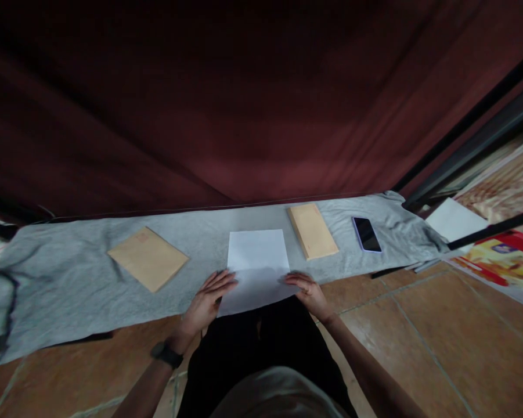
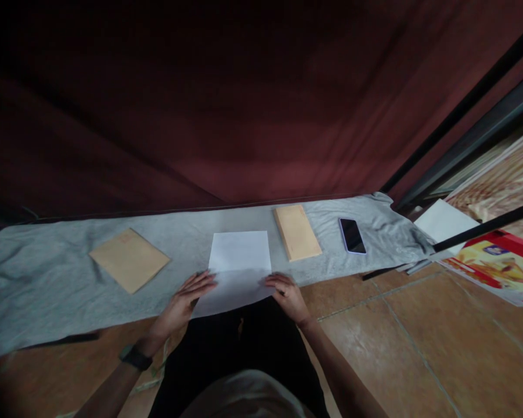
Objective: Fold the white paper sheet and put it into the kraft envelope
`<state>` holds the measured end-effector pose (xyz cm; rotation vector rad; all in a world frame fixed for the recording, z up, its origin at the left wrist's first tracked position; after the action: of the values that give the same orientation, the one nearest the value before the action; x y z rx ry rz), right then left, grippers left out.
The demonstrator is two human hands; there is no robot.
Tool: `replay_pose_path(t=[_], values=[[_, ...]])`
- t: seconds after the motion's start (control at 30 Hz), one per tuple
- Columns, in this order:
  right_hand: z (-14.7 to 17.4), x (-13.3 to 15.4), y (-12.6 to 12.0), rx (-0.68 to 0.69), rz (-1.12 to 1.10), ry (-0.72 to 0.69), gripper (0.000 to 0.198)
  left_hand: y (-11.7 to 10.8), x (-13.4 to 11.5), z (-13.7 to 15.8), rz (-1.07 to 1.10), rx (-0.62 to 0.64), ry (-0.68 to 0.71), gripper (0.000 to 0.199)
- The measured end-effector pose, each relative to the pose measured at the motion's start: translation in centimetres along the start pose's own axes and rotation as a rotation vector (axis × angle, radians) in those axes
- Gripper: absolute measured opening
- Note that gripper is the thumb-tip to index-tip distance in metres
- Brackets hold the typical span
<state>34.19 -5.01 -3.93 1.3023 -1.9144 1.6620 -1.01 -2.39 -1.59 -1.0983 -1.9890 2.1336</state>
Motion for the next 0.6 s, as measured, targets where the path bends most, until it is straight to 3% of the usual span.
replay_pose_path(t=[0.07, 0.17, 0.23, 0.33, 0.47, 0.6], values=[[-0.2, 0.0, 0.0, -0.025, -0.024, 0.067, 0.025, 0.3, 0.3, -0.4, 0.084, -0.028, -0.030, 0.048], [-0.7, -0.2, 0.2, -0.085, -0.080, 0.196, 0.025, 1.0, 0.4, -0.7, 0.279, -0.126, -0.211, 0.029], [-1.2, -0.2, 0.3, -0.124, -0.147, 0.255, 0.029, 1.4, 0.3, -0.9, 0.402, -0.156, -0.344, 0.030], [-2.4, -0.2, 0.5, -0.180, -0.193, 0.305, 0.033, 1.7, 0.2, -1.6, 0.530, -0.204, -0.437, 0.037], [-4.1, -0.2, 0.7, -0.207, -0.113, 0.343, 0.039, 1.4, 0.0, -3.5, 0.538, -0.292, -0.551, 0.042], [-6.1, -0.2, 0.7, -0.165, 0.120, 0.397, 0.042, 1.1, -0.3, -5.3, 0.408, -0.348, -0.610, 0.041]])
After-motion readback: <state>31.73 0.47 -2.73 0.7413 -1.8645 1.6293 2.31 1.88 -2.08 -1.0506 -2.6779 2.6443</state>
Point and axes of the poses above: each hand's wrist, its own z-axis away from the middle knuckle, its own y-axis out of the palm, x = y × z, the point moved 1 cm from there along -z, towards the middle knuckle, and after that the axes turned 6 degrees about -y, right-handed, at the moved point
